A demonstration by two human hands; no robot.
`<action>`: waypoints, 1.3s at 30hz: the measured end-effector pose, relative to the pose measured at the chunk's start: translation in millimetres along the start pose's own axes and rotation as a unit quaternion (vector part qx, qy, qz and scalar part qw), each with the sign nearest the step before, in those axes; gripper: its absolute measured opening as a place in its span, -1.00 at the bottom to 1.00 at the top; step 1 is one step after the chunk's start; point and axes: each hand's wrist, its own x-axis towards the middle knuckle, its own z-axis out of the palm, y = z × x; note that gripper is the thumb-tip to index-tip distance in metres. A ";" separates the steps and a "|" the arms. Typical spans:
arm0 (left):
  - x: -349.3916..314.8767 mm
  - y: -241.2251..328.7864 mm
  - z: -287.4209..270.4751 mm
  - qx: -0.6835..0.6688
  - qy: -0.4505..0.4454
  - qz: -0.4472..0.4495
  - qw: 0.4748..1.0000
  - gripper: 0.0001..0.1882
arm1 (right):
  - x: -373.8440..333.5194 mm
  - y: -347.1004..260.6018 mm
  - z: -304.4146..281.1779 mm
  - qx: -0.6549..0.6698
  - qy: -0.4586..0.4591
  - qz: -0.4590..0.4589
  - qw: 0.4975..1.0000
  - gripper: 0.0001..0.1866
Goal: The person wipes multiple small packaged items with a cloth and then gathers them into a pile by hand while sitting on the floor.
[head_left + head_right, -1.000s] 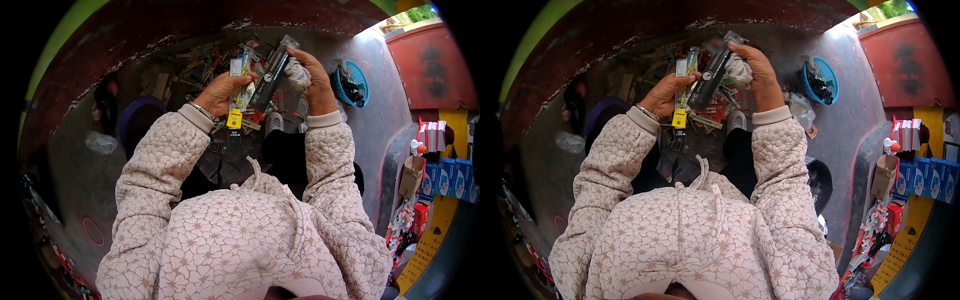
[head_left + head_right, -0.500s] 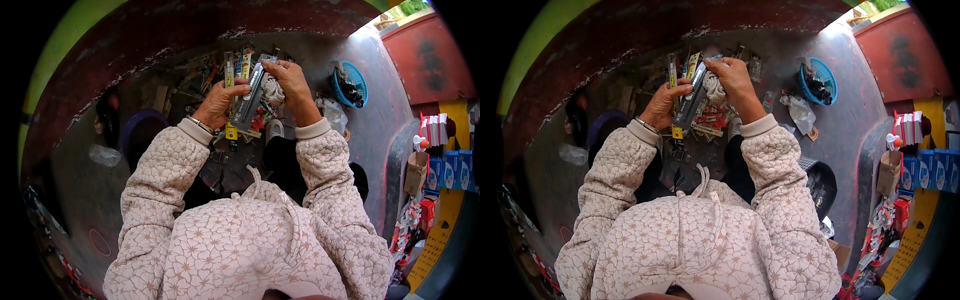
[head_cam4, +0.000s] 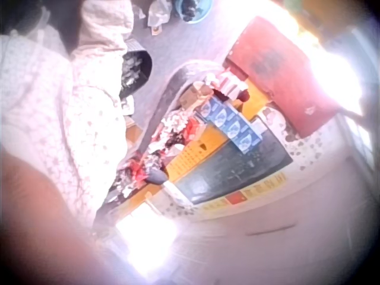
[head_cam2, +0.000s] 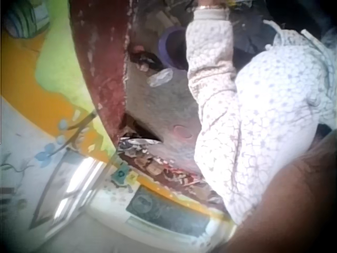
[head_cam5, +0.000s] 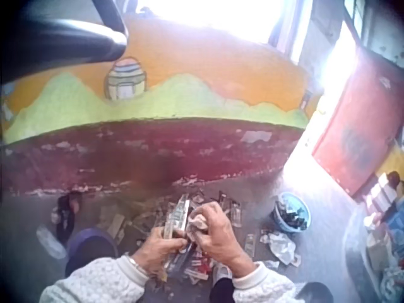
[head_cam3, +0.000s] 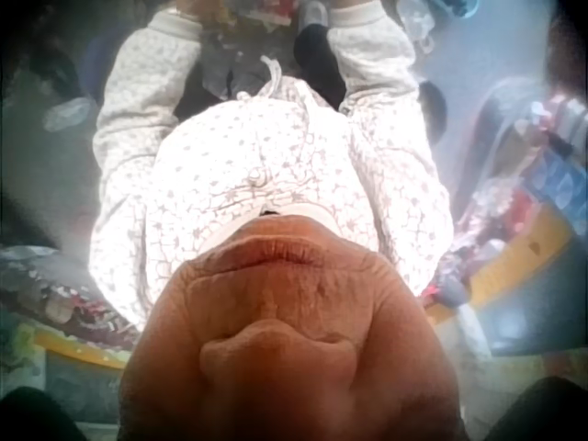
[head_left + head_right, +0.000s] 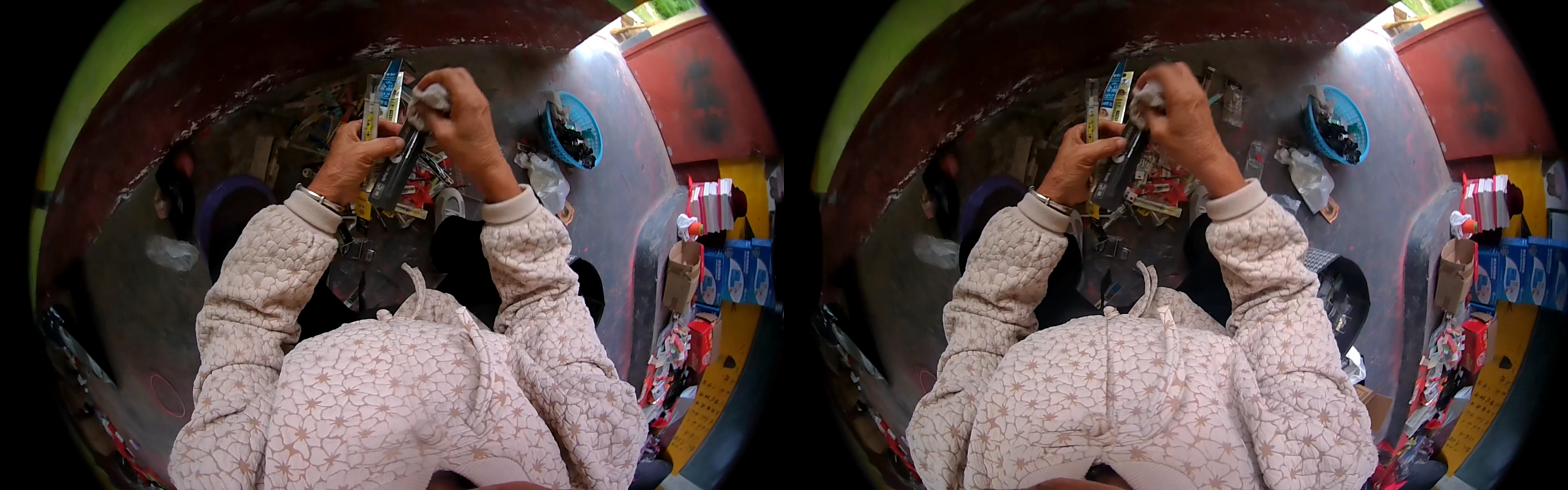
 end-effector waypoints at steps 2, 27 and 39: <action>-1.7 0.1 -2.6 0.004 -0.030 -0.011 0.999 -0.80 | 9.2 19.0 -9.8 -0.060 0.050 0.022 0.997 -0.75; 6.6 -12.4 -4.0 -0.046 0.089 -0.025 0.995 -0.83 | -0.6 27.2 -24.4 0.228 0.082 0.238 0.941 -0.81; 13.3 -14.7 -16.7 -0.053 0.223 0.046 0.972 -0.91 | -42.0 -46.2 30.6 0.054 -0.176 -0.027 0.983 -0.79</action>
